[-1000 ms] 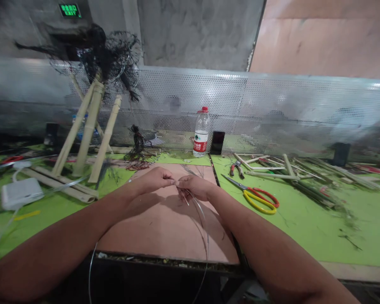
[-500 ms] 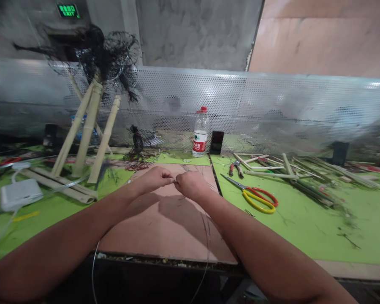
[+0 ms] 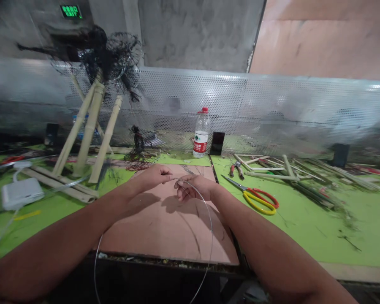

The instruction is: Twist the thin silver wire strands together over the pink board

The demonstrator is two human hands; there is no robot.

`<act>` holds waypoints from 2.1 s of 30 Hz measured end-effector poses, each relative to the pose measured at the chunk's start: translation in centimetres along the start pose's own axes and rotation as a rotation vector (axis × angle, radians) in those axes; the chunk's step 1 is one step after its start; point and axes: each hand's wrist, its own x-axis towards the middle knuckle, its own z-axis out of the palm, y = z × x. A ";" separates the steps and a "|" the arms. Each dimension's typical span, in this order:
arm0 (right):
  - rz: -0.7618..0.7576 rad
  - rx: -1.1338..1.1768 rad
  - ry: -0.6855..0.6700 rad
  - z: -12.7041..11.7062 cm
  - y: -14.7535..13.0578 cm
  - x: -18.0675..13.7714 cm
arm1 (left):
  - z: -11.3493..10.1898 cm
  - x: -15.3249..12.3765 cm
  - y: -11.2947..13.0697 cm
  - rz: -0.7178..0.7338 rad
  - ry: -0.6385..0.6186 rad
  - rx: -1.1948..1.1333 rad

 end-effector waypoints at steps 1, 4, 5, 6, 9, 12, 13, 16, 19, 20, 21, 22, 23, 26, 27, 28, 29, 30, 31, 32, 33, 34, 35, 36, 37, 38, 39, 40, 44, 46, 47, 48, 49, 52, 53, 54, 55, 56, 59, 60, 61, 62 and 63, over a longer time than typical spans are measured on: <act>-0.006 -0.002 0.001 0.0 0.0 0.0 | -0.1 0.0 0.1 0.006 -0.006 -0.002; -0.023 -0.106 0.057 0.0 0.1 0.2 | -0.2 -0.2 0.3 -0.003 0.004 -0.017; -0.033 -0.180 0.098 -0.1 0.0 0.3 | -0.2 -0.2 0.4 -0.013 0.000 -0.018; -0.041 -0.274 0.145 -0.2 0.0 0.4 | -0.3 -0.3 0.4 -0.022 -0.016 -0.016; -0.082 -0.686 0.286 -0.4 -0.4 0.6 | -0.2 -0.3 0.3 -0.037 -0.120 0.001; -0.180 -1.195 0.369 -0.3 -0.8 0.7 | 0.1 -0.2 -0.3 -0.038 -0.200 -0.001; -0.203 -1.352 0.398 -0.1 -0.9 0.6 | 0.2 -0.1 -0.6 -0.041 -0.211 -0.001; -0.164 -1.707 0.490 0.8 -1.1 0.5 | 0.5 0.1 -1.1 -0.078 -0.203 0.009; -0.084 -1.867 0.526 1.8 -1.4 0.4 | 0.5 0.1 -1.0 -0.097 -0.165 0.033; -0.066 -1.892 0.521 2.1 -1.5 0.4 | 0.4 0.1 -1.0 -0.096 -0.148 0.046; -0.053 -1.910 0.511 2.4 -1.6 0.4 | 0.4 0.0 -0.9 -0.094 -0.131 0.059; -0.047 -1.924 0.498 2.7 -1.7 0.3 | 0.4 0.0 -0.9 -0.092 -0.117 0.070; -0.046 -1.934 0.482 2.9 -1.8 0.3 | 0.5 0.0 -1.0 -0.091 -0.107 0.078; -0.067 -1.928 0.467 3.4 -1.7 0.5 | 0.7 0.0 -1.4 -0.099 -0.076 0.102; -0.078 -1.906 0.485 3.4 -1.6 0.5 | 0.7 0.0 -1.6 -0.104 -0.062 0.111; -0.091 -1.863 0.521 3.3 -1.6 0.6 | 0.8 0.0 -1.7 -0.107 -0.052 0.118; -0.102 -1.789 0.562 3.1 -1.5 0.7 | 0.8 0.1 -1.8 -0.106 -0.051 0.117; -0.107 -1.672 0.594 2.8 -1.4 0.7 | 0.8 0.1 -1.9 -0.101 -0.055 0.111; -0.098 -1.507 0.612 2.3 -1.4 0.6 | 0.8 0.1 -1.9 -0.094 -0.063 0.100; -0.077 -1.300 0.608 1.7 -1.5 0.5 | 0.8 0.1 -1.9 -0.083 -0.077 0.084; -0.044 -1.057 0.578 0.9 -1.6 0.3 | 0.7 0.1 -1.8 -0.070 -0.090 0.066; -0.005 -0.803 0.541 0.1 -1.8 0.0 | 0.7 0.1 -1.7 -0.055 -0.098 0.049; 0.019 -0.572 0.498 -0.7 -1.9 -0.3 | 0.7 0.2 -1.5 -0.040 -0.102 0.034; 0.027 -0.384 0.461 -1.4 -2.1 -0.5 | 0.6 0.2 -1.4 -0.025 -0.105 0.023; 0.031 -0.244 0.434 -2.0 -2.2 -0.8 | 0.6 0.2 -1.2 -0.009 -0.106 0.014; 0.038 -0.149 0.411 -2.4 -2.2 -1.0 | 0.6 0.2 -1.0 0.008 -0.100 0.008; 0.053 -0.090 0.384 -2.6 -2.2 -1.1 | 0.5 0.2 -0.7 0.025 -0.090 0.004; 0.074 -0.058 0.351 -2.6 -2.0 -1.1 | 0.5 0.2 -0.5 0.044 -0.079 -0.001; 0.136 -0.024 0.156 -1.2 -1.0 -0.5 | 0.4 0.0 0.0 0.082 -0.034 0.001; 0.140 0.010 0.081 -0.4 -0.5 -0.2 | 0.4 -0.2 0.2 0.075 -0.021 0.019; 0.139 0.032 0.055 -0.2 -0.3 0.0 | 0.3 -0.2 0.2 0.070 -0.014 0.029; 0.134 0.056 0.038 0.0 -0.2 0.1 | 0.3 -0.2 0.3 0.069 -0.006 0.038; 0.124 0.078 0.028 0.1 -0.1 0.1 | 0.3 -0.3 0.3 0.069 0.003 0.044; 0.109 0.125 0.017 0.2 -0.1 0.2 | 0.2 -0.2 0.4 0.079 -0.004 0.048; 0.110 0.134 0.019 0.2 -0.1 0.2 | 0.2 -0.2 0.4 0.085 -0.017 0.044; 0.113 0.138 0.019 0.3 -0.1 0.2 | 0.2 -0.2 0.4 0.092 -0.029 0.041; 0.113 0.139 0.020 0.3 -0.1 0.2 | 0.2 -0.1 0.4 0.098 -0.036 0.040; 0.109 0.137 0.024 0.4 -0.1 0.2 | 0.2 -0.1 0.5 0.100 -0.036 0.040; 0.092 0.130 0.051 0.6 -0.2 0.3 | 0.3 -0.2 0.7 0.087 -0.024 0.046; 0.090 0.125 0.063 0.6 -0.2 0.3 | 0.3 -0.2 0.7 0.081 -0.022 0.048; 0.091 0.118 0.077 0.6 -0.1 0.4 | 0.3 -0.3 0.7 0.076 -0.024 0.051; 0.093 0.108 0.089 0.6 -0.1 0.4 | 0.3 -0.3 0.7 0.071 -0.026 0.056; 0.096 0.098 0.098 0.6 0.0 0.4 | 0.3 -0.3 0.7 0.066 -0.029 0.064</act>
